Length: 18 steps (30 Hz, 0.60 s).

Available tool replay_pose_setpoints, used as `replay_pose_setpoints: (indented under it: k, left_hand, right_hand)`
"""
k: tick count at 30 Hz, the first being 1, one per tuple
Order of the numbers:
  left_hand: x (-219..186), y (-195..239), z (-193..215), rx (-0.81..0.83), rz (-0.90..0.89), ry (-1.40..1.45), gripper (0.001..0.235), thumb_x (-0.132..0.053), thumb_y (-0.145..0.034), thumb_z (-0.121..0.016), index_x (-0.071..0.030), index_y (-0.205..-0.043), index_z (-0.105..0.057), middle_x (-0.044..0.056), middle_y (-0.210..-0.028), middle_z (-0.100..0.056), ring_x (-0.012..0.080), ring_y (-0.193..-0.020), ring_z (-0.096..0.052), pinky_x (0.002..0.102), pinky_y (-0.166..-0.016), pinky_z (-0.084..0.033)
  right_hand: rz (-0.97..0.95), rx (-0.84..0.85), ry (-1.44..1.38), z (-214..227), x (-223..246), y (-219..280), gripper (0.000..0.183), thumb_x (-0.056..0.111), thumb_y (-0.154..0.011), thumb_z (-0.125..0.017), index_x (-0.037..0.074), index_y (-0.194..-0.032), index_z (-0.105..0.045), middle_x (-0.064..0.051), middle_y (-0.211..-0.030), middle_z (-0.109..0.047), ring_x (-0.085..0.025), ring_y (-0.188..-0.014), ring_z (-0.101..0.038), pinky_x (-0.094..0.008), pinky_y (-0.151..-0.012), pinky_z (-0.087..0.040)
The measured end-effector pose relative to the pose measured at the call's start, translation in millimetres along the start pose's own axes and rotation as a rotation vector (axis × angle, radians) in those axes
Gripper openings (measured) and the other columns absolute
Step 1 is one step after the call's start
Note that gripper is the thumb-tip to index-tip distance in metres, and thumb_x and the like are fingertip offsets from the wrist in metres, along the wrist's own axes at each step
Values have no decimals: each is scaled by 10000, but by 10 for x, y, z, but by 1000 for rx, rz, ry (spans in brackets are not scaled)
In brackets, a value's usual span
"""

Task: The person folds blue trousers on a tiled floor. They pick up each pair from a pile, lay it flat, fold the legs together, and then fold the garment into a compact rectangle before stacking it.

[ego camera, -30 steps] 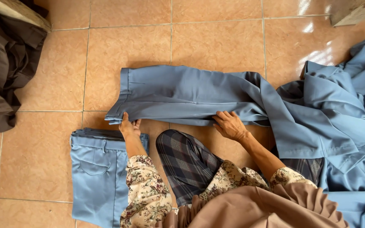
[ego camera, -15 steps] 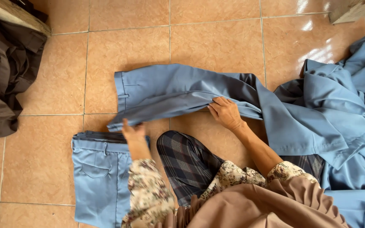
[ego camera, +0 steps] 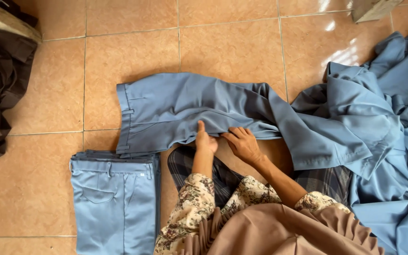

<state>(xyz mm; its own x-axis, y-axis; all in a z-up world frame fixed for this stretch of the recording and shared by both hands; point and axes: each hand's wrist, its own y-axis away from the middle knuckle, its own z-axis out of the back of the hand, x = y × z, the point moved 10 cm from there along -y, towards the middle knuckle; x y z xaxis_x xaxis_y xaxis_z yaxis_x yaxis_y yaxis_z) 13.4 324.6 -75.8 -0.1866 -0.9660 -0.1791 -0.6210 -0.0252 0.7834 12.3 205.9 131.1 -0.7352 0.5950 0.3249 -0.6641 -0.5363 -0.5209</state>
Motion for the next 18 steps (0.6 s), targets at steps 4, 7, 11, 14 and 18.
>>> replay_pose_setpoints:
  k: [4,7,11,14,18]
  left_hand:
    - [-919,-303,591,-32,-183,13,676,-567,-1004,-586,-75,-1459,-503,195,-1460,-548,345,-1367,-511,569,-1178,-367]
    - [-1780,-255,1136,-37,-305,3,622,-541,-1009,-584,-76,-1422,-560,177,-1418,-590,321,-1317,-576,542,-1156,-423]
    - [-2559,530,1058,-90,-384,125,542,-493,-1021,-529,-95,-1382,-599,159,-1365,-650,310,-1254,-649,542,-1118,-494]
    - [-3011,286,1603,-79,-420,173,615,-533,-1018,-470,-91,-1441,-532,178,-1404,-621,353,-1275,-636,595,-1120,-474]
    - [-3043,500,1636,-147,-417,211,578,-485,-969,-641,-44,-1342,-609,223,-1316,-672,397,-1204,-672,590,-1077,-519]
  right_hand:
    - [5,146,244,13,-154,371,285,168,-901,-623,224,-1179,-641,-105,-1286,-572,-283,-1234,-553,-452,-997,-406]
    - [-103,365,353,-143,-509,737,498,121,-832,-655,270,-1296,-558,-129,-1497,-471,-296,-1438,-415,-518,-1120,-325]
    - [-270,560,402,-247,-790,1041,834,81,-842,-639,360,-1563,-325,-146,-1646,-319,-334,-1551,-246,-618,-1180,-217]
    - [-352,590,335,-416,-1013,1143,714,133,-964,-495,347,-1604,-262,-126,-1527,-454,-268,-1462,-423,-549,-1122,-341]
    - [-429,385,216,-466,-1604,933,392,93,-908,-536,335,-1175,-689,44,-936,-715,-174,-922,-724,-348,-763,-595]
